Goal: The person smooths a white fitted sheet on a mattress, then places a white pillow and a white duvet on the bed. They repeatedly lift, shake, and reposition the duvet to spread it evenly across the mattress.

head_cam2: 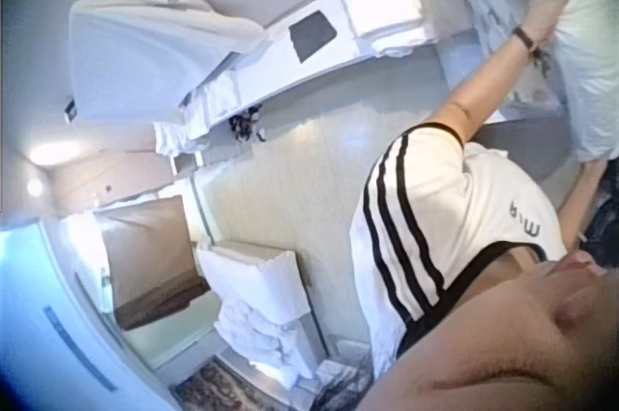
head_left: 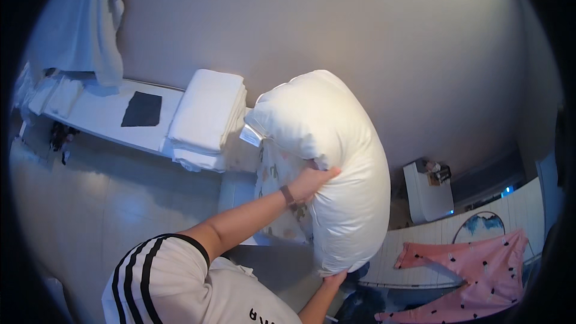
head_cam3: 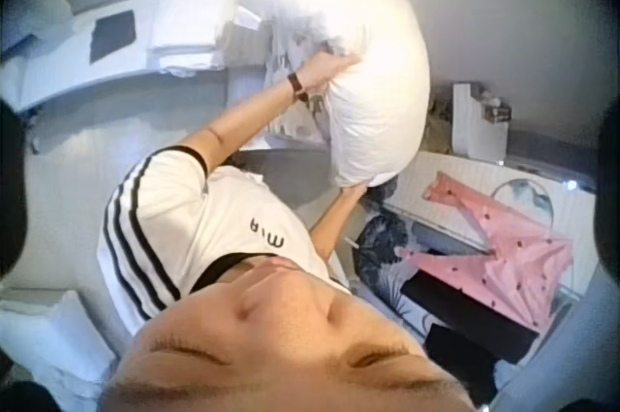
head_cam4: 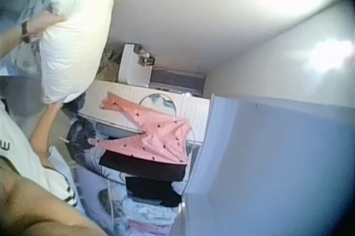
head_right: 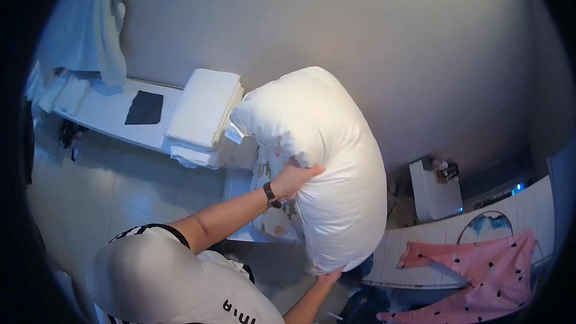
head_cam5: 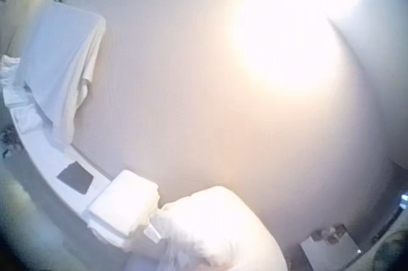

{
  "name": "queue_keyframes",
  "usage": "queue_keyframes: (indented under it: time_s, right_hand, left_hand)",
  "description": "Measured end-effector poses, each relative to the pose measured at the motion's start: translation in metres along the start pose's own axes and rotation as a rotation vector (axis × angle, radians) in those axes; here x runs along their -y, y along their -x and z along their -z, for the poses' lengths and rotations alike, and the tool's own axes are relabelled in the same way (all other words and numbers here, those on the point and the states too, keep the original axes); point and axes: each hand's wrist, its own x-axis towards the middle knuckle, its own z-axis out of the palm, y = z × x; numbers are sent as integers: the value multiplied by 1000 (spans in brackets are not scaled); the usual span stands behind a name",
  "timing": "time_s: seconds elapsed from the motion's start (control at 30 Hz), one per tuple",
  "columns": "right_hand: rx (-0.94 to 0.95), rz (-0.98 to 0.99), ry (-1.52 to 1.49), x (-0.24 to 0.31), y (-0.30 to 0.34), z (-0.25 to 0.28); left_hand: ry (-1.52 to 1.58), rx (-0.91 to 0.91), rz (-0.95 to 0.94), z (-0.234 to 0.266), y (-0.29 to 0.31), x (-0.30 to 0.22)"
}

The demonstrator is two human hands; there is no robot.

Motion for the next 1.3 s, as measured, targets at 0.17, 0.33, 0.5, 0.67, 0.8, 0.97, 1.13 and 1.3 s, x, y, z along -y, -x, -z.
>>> queue_keyframes:
  time_s: [0.17, 0.33, 0.5, 0.67, 0.8, 0.97, 1.13, 1.3]
  right_hand:
    - [216, 98, 12, 13, 21, -76]
    - [191, 289, 145, -7, 56, -159]
    - [296, 388, 205, -37, 27, -242]
    - [521, 1276, 772, -81, 53, -339]
    - [704, 549, 120, -123, 71, -418]
    - [439, 403, 679, -250, 31, -425]
    - [508, 327, 829, -290, -16, -398]
    - [495, 343, 1046, -261, -12, -382]
  left_hand:
    - [-172, 41, -101, -2, 31, -43]
    - [-1598, -22, -1189, 36, 82, -142]
    - [-1754, -251, -1351, 64, 119, -222]
    - [-1657, -562, -1310, 126, 163, -286]
    - [-257, -456, -1060, 187, 154, -310]
    - [-131, -1013, -496, 361, 169, -275]
    - [-106, -951, -128, 390, 162, -216]
    - [-250, -954, -181, 362, 147, -186]
